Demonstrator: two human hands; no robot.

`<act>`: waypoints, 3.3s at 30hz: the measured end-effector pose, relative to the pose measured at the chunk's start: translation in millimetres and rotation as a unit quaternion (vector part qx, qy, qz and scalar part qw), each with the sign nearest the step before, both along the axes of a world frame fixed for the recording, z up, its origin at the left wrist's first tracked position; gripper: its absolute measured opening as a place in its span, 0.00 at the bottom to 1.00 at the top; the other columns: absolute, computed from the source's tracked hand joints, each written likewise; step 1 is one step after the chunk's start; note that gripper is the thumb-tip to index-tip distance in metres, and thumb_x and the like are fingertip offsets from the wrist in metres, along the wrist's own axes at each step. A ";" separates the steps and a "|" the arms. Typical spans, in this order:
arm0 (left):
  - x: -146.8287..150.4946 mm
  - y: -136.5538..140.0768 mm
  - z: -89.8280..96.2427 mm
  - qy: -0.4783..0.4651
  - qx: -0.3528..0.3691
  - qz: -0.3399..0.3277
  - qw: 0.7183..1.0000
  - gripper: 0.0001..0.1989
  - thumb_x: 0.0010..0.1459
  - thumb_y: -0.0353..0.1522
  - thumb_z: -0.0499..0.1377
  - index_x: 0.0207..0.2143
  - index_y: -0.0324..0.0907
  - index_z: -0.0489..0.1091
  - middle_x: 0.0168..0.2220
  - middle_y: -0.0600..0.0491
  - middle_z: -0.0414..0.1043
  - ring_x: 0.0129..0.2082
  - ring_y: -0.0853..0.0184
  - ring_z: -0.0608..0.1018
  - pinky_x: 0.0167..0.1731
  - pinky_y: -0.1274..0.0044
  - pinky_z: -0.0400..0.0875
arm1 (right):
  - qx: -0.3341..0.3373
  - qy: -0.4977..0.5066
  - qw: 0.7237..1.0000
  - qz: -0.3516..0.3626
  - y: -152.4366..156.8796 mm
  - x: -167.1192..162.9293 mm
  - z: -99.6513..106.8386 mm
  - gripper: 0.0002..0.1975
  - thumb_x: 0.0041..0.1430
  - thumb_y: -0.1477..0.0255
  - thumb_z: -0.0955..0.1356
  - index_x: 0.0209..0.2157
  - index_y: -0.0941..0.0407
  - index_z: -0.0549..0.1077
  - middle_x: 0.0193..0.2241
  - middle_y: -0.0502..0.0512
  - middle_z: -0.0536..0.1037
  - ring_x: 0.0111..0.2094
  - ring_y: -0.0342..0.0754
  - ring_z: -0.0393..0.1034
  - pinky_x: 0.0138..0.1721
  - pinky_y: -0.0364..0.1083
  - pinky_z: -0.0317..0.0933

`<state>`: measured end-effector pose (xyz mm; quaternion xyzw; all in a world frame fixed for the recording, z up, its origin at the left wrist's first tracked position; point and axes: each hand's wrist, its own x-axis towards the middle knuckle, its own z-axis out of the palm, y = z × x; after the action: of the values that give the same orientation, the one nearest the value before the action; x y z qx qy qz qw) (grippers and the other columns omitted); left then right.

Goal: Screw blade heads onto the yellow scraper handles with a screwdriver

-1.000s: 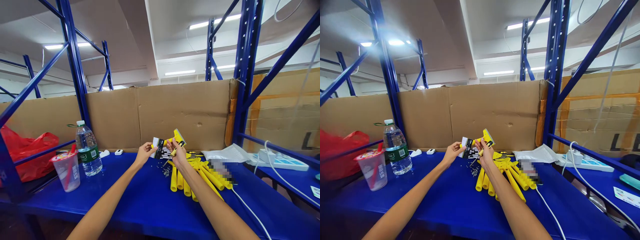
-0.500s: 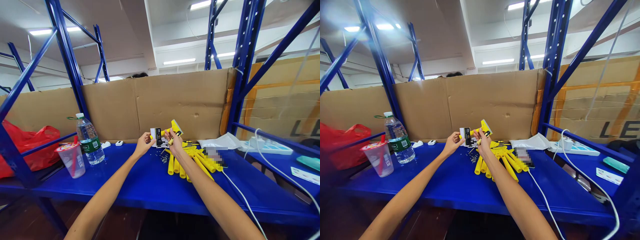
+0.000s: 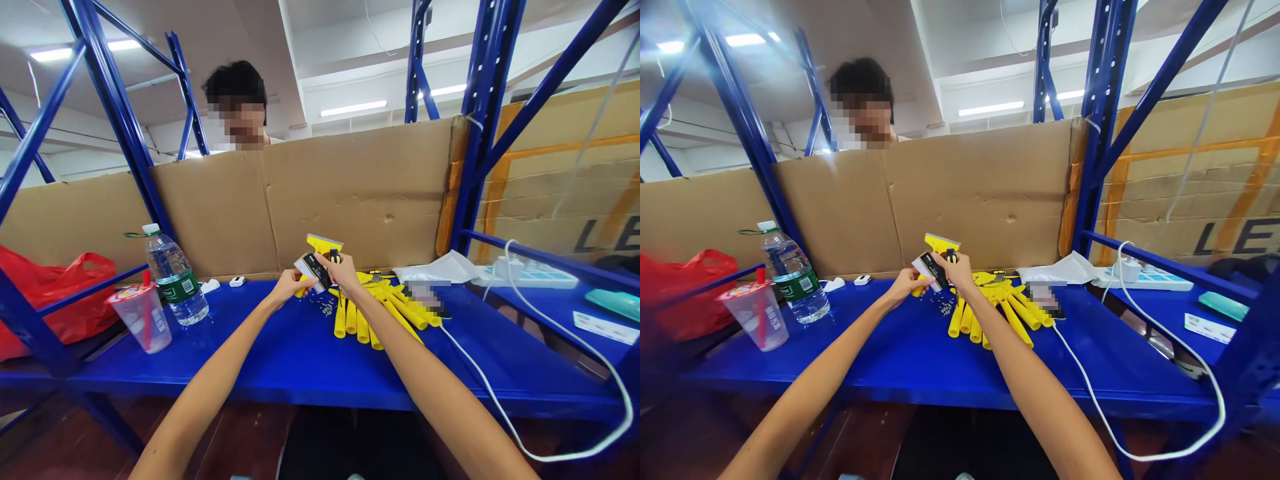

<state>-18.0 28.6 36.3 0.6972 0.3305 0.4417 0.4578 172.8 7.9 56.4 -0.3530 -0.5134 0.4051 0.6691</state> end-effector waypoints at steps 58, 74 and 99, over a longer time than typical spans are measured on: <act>-2.1 -16.4 15.4 -0.312 -0.309 -0.191 0.878 0.16 0.70 0.27 0.51 0.26 0.42 0.62 0.16 0.62 0.47 0.09 0.76 0.50 0.11 0.84 0.46 | 0.189 -0.133 0.972 -0.041 -9.7 -3.1 5.4 0.33 0.49 0.45 0.80 0.47 0.53 0.79 0.47 0.61 0.86 0.52 0.59 0.80 0.57 0.55 0.71; 18.4 -3.7 -3.7 -0.232 -0.084 0.014 0.969 0.15 0.63 0.37 0.64 0.49 0.42 0.69 0.40 0.47 0.79 0.27 0.66 0.79 0.22 0.77 0.72 | 0.023 -0.105 0.983 -0.150 6.2 4.9 -4.6 0.24 0.49 0.47 0.77 0.31 0.53 0.73 0.20 0.46 0.68 0.21 0.45 0.60 0.20 0.45 0.58; -92.9 56.1 0.5 -0.129 -0.074 0.306 0.940 0.08 0.70 0.35 0.62 0.42 0.39 0.69 0.35 0.48 0.80 0.28 0.70 0.80 0.24 0.82 0.70 | 0.131 -0.323 0.929 -0.125 1.5 39.7 14.5 0.11 0.62 0.61 0.74 0.36 0.55 0.82 0.36 0.57 0.87 0.38 0.52 0.78 0.43 0.48 0.68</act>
<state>-111.0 84.7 36.8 0.4635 0.4978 0.6209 0.3895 212.5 9.4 70.8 -0.4351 -0.7020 0.1115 0.5527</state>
